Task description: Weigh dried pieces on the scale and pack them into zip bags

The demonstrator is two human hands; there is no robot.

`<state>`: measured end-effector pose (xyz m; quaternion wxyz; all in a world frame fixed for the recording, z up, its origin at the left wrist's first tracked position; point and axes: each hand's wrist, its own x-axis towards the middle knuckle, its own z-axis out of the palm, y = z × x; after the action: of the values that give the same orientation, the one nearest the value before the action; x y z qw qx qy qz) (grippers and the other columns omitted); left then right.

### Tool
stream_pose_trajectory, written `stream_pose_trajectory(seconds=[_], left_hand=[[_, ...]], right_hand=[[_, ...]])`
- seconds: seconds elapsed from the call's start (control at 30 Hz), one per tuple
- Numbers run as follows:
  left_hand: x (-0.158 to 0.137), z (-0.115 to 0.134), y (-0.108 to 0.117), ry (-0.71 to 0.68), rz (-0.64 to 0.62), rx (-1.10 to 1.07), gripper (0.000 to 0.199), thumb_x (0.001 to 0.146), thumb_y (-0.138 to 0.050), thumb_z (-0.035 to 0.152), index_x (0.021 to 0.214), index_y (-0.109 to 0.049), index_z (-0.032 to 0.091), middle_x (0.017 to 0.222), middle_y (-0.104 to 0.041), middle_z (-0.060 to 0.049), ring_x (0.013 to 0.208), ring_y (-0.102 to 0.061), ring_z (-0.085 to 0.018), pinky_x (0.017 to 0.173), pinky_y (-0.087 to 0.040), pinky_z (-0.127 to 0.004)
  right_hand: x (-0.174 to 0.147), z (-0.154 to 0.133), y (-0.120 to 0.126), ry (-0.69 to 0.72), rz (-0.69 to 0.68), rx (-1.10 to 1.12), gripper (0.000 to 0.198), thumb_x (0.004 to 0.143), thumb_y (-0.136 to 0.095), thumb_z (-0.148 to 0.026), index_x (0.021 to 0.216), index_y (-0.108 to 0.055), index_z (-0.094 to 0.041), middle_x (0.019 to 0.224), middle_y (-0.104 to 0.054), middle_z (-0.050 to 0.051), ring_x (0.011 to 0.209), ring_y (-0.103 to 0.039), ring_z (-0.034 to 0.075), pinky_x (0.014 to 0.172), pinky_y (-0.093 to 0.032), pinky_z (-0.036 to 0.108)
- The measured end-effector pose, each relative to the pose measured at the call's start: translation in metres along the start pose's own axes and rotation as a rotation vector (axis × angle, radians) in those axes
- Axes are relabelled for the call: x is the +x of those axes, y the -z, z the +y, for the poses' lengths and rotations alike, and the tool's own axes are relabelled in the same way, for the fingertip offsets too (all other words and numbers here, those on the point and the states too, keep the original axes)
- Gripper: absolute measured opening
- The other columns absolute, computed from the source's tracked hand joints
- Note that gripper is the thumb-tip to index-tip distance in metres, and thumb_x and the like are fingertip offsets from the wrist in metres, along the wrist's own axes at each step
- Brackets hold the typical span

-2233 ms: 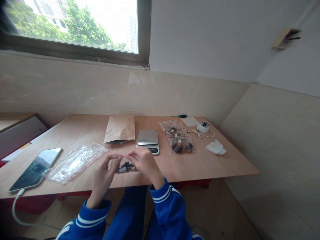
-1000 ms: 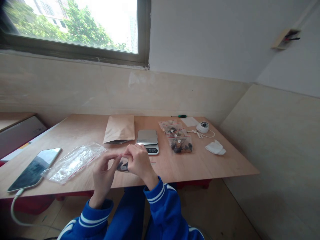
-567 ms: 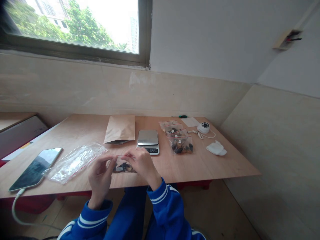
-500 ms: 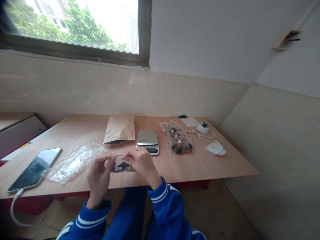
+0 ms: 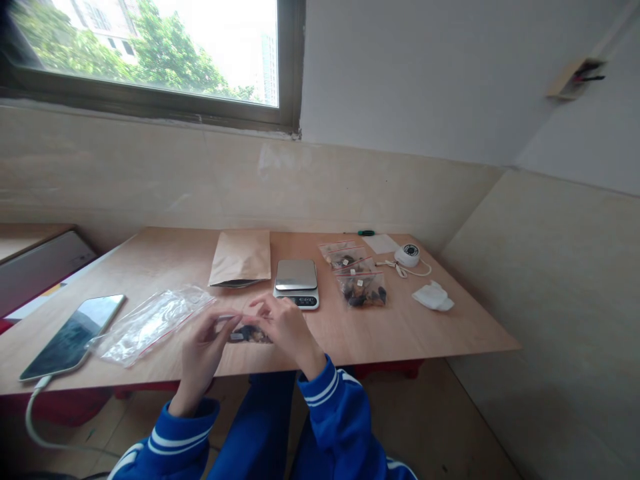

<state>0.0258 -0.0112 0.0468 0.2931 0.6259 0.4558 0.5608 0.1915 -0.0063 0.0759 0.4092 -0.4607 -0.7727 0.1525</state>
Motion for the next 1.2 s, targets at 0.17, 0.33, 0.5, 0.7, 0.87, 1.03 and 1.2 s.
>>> stream_pose_trajectory(seconds=[0.17, 0.33, 0.5, 0.7, 0.87, 1.03, 1.2], left_hand=[[-0.003, -0.001, -0.002, 0.034, 0.025, 0.003, 0.019, 0.081, -0.063, 0.038, 0.085, -0.066, 0.020, 0.080, -0.071, -0.002, 0.076, -0.068, -0.018, 0.068, -0.056, -0.028], [-0.006, -0.002, -0.006, 0.004, 0.050, 0.007, 0.019, 0.081, -0.064, 0.038, 0.086, -0.065, 0.020, 0.081, -0.070, -0.003, 0.077, -0.068, -0.018, 0.068, -0.056, -0.028], [-0.009, 0.000, -0.011, 0.088, -0.048, -0.113, 0.022, 0.082, -0.063, 0.036, 0.094, -0.063, 0.018, 0.088, -0.071, -0.005, 0.080, -0.069, -0.019, 0.070, -0.058, -0.030], [-0.006, -0.003, -0.010, 0.080, 0.023, -0.053, 0.021, 0.080, -0.065, 0.038, 0.086, -0.069, 0.018, 0.082, -0.073, -0.005, 0.077, -0.069, -0.020, 0.069, -0.059, -0.032], [-0.005, -0.004, -0.006, 0.046, 0.018, -0.036, 0.017, 0.080, -0.066, 0.036, 0.084, -0.069, 0.019, 0.078, -0.072, -0.002, 0.074, -0.069, -0.018, 0.066, -0.058, -0.029], [-0.007, -0.002, -0.005, 0.040, 0.060, 0.014, 0.018, 0.080, -0.065, 0.036, 0.082, -0.069, 0.019, 0.077, -0.072, -0.002, 0.072, -0.068, -0.018, 0.065, -0.057, -0.027], [-0.007, -0.001, -0.008, 0.047, 0.038, -0.004, 0.019, 0.079, -0.066, 0.038, 0.082, -0.069, 0.020, 0.077, -0.072, -0.002, 0.073, -0.069, -0.018, 0.066, -0.057, -0.028]], right_hand=[[-0.003, 0.000, 0.006, -0.012, 0.004, 0.079, 0.017, 0.081, -0.070, -0.035, 0.074, -0.065, -0.020, 0.073, -0.068, -0.001, 0.072, -0.062, 0.015, 0.074, -0.043, 0.028], [-0.005, 0.001, 0.008, -0.068, 0.030, 0.099, 0.012, 0.085, -0.065, -0.022, 0.074, -0.067, -0.021, 0.074, -0.069, 0.000, 0.073, -0.062, 0.016, 0.074, -0.043, 0.029], [-0.007, 0.001, 0.001, -0.002, 0.124, -0.093, 0.022, 0.084, -0.057, -0.004, 0.071, -0.063, -0.020, 0.071, -0.066, 0.001, 0.075, -0.059, 0.018, 0.074, -0.039, 0.031], [-0.006, 0.001, -0.001, 0.069, 0.083, -0.121, 0.014, 0.089, -0.060, -0.019, 0.076, -0.066, -0.022, 0.073, -0.068, 0.001, 0.075, -0.058, 0.018, 0.074, -0.040, 0.030], [-0.009, 0.008, 0.002, 0.031, 0.051, -0.080, 0.010, 0.086, -0.064, -0.031, 0.083, -0.071, -0.024, 0.071, -0.069, 0.000, 0.072, -0.059, 0.017, 0.072, -0.042, 0.029], [-0.014, 0.017, 0.001, 0.029, 0.027, -0.090, 0.008, 0.084, -0.067, -0.022, 0.080, -0.073, -0.024, 0.072, -0.070, 0.000, 0.073, -0.060, 0.017, 0.073, -0.042, 0.029], [-0.015, 0.019, 0.002, 0.035, 0.072, -0.121, 0.022, 0.082, -0.064, -0.006, 0.075, -0.074, -0.024, 0.072, -0.073, 0.000, 0.069, -0.063, 0.016, 0.075, -0.039, 0.031]])
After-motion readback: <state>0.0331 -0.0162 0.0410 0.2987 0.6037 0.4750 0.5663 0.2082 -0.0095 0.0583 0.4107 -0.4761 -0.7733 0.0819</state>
